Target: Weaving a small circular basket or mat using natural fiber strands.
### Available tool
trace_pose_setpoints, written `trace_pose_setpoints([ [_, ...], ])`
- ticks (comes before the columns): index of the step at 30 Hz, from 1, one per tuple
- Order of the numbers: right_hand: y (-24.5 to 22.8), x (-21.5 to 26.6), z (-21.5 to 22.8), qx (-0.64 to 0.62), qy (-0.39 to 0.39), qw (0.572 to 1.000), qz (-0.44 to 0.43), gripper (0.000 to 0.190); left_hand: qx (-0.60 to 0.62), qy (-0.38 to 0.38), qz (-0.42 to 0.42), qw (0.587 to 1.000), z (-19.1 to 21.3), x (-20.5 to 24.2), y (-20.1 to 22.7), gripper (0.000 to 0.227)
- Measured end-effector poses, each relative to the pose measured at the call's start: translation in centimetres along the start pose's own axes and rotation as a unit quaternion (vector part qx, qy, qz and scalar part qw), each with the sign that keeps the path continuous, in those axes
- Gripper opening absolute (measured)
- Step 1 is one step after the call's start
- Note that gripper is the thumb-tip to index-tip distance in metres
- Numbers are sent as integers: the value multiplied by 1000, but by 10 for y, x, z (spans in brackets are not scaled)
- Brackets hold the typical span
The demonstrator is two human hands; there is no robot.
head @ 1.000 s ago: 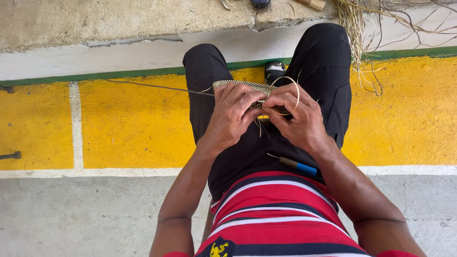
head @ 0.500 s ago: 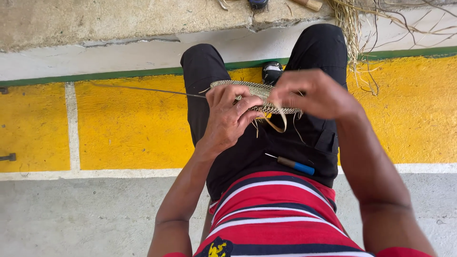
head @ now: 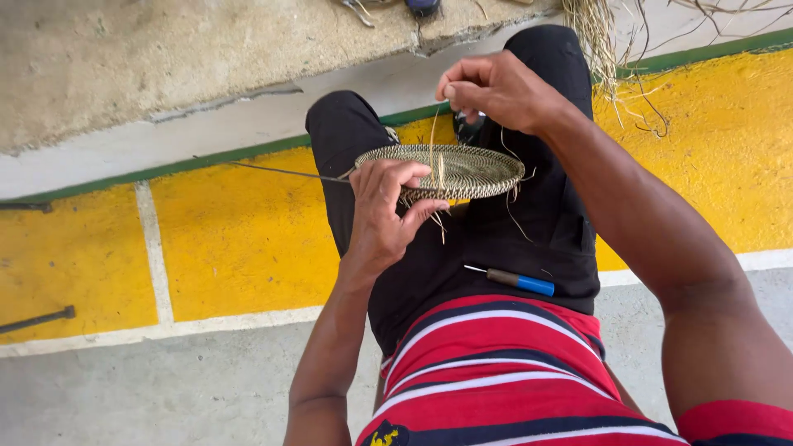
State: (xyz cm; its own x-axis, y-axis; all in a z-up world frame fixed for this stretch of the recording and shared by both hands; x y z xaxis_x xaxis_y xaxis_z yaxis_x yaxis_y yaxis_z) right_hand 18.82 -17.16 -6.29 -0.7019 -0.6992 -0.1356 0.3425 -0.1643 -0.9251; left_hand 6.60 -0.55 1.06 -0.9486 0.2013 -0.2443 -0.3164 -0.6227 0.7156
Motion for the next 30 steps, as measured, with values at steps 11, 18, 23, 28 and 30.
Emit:
trace_pose_setpoints([
  [11, -52, 1, -20, 198, 103, 961, 162, 31, -56, -11, -27, 998, 2, -3, 20, 31],
  [18, 1, -28, 11, 375, 190, 886, 197, 25, -31, -10, -31, 999, -2, -3, 21, 31],
  [23, 13, -35, 2, 494, 191, 806, 264, 23, -39, -31, -40, 998, -3, -1, 30, 28],
  [28, -37, -15, 19, 287, 94, 951, 70, 29, -113, 15, -50, 992, 8, 5, 47, 43],
  [30, -67, 16, 14, 143, 55, 988, 34, 32, -102, 33, -27, 994, 8, 7, 48, 54],
])
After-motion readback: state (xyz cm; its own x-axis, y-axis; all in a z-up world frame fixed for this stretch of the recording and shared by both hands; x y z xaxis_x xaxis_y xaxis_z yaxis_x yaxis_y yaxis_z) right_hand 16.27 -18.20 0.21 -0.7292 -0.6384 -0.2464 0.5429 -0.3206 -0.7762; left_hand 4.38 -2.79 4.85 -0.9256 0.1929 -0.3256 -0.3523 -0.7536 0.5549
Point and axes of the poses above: each hand's wrist, its own x-axis away from the middle knuckle, its own z-axis out of the back of the hand, y = z × x, the point moved 7 cm from there along -x, towards the middle knuckle, and after that the axes turned 12 degrees about z, right-handed, at the moved point
